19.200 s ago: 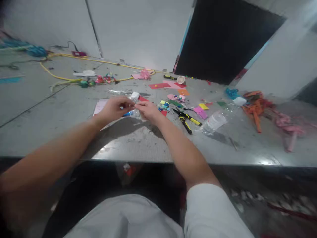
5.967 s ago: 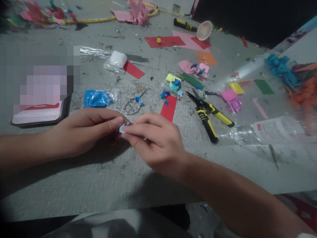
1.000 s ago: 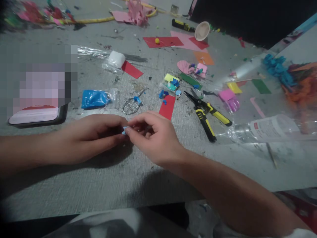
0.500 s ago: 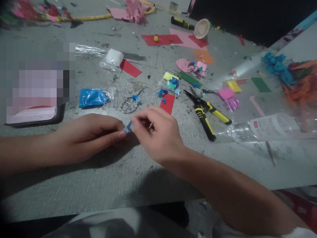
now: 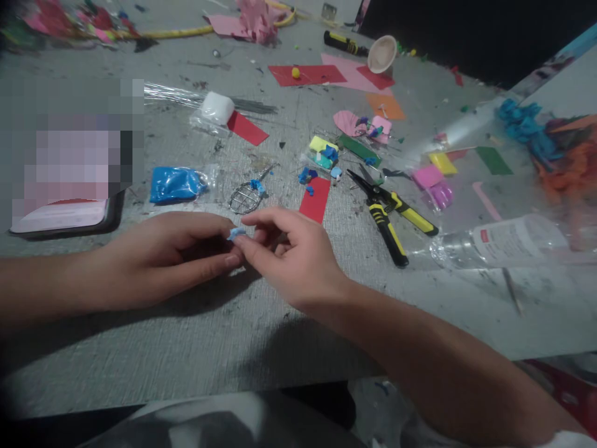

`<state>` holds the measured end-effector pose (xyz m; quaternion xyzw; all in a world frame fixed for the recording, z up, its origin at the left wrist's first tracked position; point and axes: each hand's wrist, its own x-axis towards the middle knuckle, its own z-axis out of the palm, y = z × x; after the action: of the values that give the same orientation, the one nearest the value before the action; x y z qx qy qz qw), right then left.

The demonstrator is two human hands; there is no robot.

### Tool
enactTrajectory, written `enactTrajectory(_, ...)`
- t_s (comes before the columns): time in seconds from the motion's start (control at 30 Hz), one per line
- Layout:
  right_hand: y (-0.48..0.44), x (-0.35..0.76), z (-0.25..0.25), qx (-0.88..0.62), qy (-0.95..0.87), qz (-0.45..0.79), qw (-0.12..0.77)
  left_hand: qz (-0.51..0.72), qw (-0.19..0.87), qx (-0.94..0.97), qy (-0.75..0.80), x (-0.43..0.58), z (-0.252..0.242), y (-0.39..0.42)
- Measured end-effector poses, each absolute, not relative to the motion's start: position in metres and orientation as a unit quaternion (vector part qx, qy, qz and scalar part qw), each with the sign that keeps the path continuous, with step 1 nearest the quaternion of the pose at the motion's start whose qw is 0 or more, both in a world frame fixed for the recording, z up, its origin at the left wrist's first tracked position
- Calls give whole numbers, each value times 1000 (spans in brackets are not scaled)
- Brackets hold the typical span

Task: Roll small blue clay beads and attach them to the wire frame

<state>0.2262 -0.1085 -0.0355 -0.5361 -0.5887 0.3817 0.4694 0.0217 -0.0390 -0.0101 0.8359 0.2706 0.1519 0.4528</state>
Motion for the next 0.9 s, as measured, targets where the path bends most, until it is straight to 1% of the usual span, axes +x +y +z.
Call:
enactTrajectory(0.17, -107, 232, -26, -464, -723, 261, 442, 166, 478, 824, 256, 21, -8, -38)
enactTrajectory(0.3, -105, 234, -22, -474, -737, 215, 431, 164, 494, 811, 266, 22, -6, -38)
enactTrajectory(0.4, -106, 233, -23, -527, -688, 212, 452, 142, 486, 823, 257, 24, -5, -39)
enactTrajectory(0.47, -107, 231, -24, -536, -661, 233, 471, 130, 483, 828, 254, 24, -6, -39)
enactTrajectory(0.63, -108, 228, -27, -505, -621, 356, 482, 136, 512, 804, 271, 22, -8, -39)
enactTrajectory(0.7, -107, 229, -28, -505, -609, 380, 479, 151, 529, 791, 270, 21, -8, -40)
enactTrajectory(0.8, -105, 231, -28, -474, -657, 323, 490, 161, 558, 766, 277, 20, -8, -40)
enactTrajectory(0.9, -104, 232, -29, -434, -711, 248, 494, 163, 548, 772, 278, 21, -8, -39)
